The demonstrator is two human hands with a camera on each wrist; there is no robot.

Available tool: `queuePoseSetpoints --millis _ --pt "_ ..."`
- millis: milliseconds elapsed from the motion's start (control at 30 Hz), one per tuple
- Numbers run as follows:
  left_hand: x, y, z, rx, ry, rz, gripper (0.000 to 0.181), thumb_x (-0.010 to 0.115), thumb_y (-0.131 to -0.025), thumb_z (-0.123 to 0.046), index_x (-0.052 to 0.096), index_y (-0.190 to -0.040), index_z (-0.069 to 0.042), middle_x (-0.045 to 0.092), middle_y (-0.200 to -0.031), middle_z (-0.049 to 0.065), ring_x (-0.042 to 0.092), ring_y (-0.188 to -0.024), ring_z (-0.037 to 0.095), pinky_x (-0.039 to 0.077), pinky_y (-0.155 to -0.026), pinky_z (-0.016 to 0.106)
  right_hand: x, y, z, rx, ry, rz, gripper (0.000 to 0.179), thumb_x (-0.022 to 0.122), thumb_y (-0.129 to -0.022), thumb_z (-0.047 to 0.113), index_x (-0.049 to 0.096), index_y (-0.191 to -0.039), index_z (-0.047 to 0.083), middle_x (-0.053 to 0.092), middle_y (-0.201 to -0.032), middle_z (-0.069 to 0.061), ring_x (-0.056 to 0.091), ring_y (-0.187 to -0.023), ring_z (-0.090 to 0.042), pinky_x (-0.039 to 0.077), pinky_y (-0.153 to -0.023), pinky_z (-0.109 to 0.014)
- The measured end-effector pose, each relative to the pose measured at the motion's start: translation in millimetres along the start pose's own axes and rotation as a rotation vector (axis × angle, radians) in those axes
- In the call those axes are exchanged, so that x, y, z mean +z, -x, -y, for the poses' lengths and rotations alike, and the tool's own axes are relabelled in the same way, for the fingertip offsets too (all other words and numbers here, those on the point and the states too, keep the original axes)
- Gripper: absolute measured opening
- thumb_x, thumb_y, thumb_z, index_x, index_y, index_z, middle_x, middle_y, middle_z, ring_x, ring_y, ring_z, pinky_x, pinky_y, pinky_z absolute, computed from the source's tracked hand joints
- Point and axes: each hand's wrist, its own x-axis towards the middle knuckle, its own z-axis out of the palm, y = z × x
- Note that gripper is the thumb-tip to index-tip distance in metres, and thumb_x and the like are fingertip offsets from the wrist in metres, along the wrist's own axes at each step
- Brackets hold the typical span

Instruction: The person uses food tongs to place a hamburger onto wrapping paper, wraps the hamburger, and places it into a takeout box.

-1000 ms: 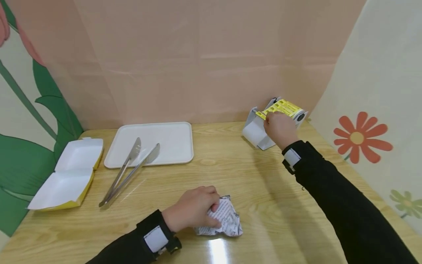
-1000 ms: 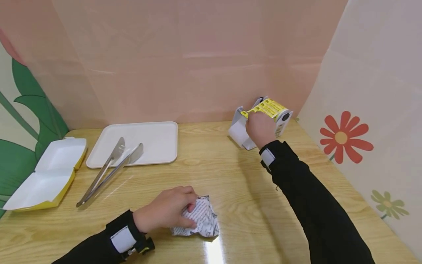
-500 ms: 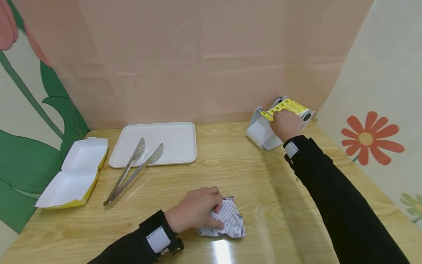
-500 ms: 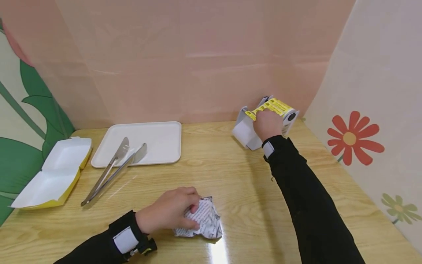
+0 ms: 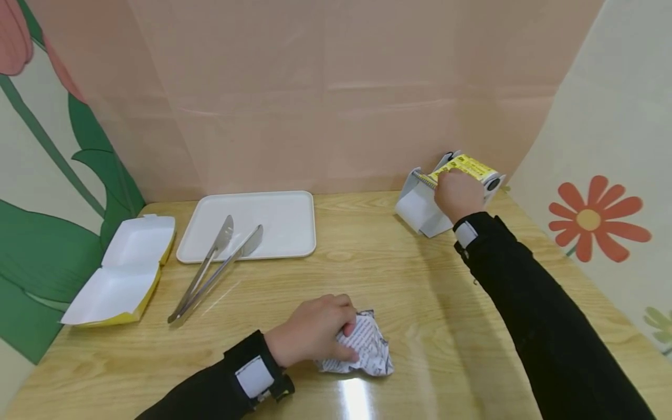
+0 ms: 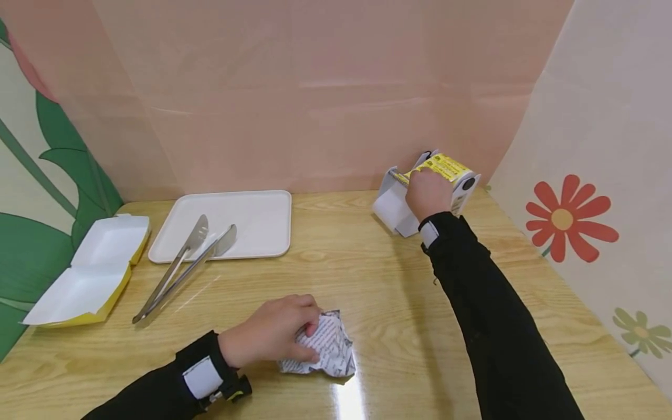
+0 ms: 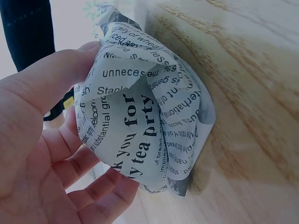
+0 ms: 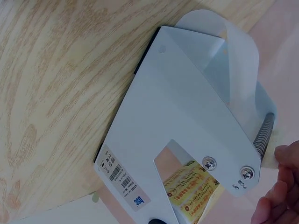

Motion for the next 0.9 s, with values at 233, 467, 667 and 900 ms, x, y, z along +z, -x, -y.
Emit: queuePoseSetpoints --millis 233,467,667,900 --pt "-1.5 -1.1 -0.2 -0.013 0.009 0.019 0.041 0.082 -0.073 -0.048 0.049 -0.072 -0.024 0.048 -0.088 -0.012 0.045 -0.074 0.008 0.036 -0.058 0.021 -7.3 3.3 -2.4 -0.024 -0.050 -0.110 0.019 0.050 -0.090 0.004 0.064 -0.079 -0.003 0.061 -0.074 -0.022 0.057 -0.061 -0.037 0.044 -0.047 -0.050" --pt "-5.5 -3.5 0.5 -0.027 -0.001 0.001 0.039 0.082 -0.074 -0.046 0.050 -0.073 -0.023 0.047 -0.086 -0.010 0.045 -0.075 0.009 0.037 -0.059 0.022 -16.5 19.9 11.9 -0.162 -0.159 -0.180 0.015 0.059 -0.092 0.011 0.068 -0.094 -0.001 0.066 -0.078 -0.018 0.058 -0.059 -0.031 0.045 -0.050 -0.046" --pt "-10.1 -8.5 6.7 -0.059 -0.010 -0.011 0.039 0.081 -0.075 -0.047 0.051 -0.073 -0.021 0.047 -0.081 -0.009 0.046 -0.070 0.009 0.037 -0.056 0.022 -31.8 62.6 53.8 -0.543 -0.228 -0.312 0.009 0.073 -0.080 0.003 0.067 -0.086 0.000 0.059 -0.077 -0.011 0.055 -0.064 -0.024 0.046 -0.054 -0.039" --pt "-13.4 -12.2 14.3 -0.075 0.052 -0.021 0.035 0.081 -0.076 -0.044 0.054 -0.077 -0.021 0.050 -0.081 -0.009 0.048 -0.069 0.009 0.038 -0.057 0.022 -51.3 133.2 98.0 -0.930 -0.227 -0.305 0.007 0.064 -0.086 0.009 0.065 -0.091 0.004 0.058 -0.083 -0.006 0.055 -0.072 -0.022 0.047 -0.063 -0.036"
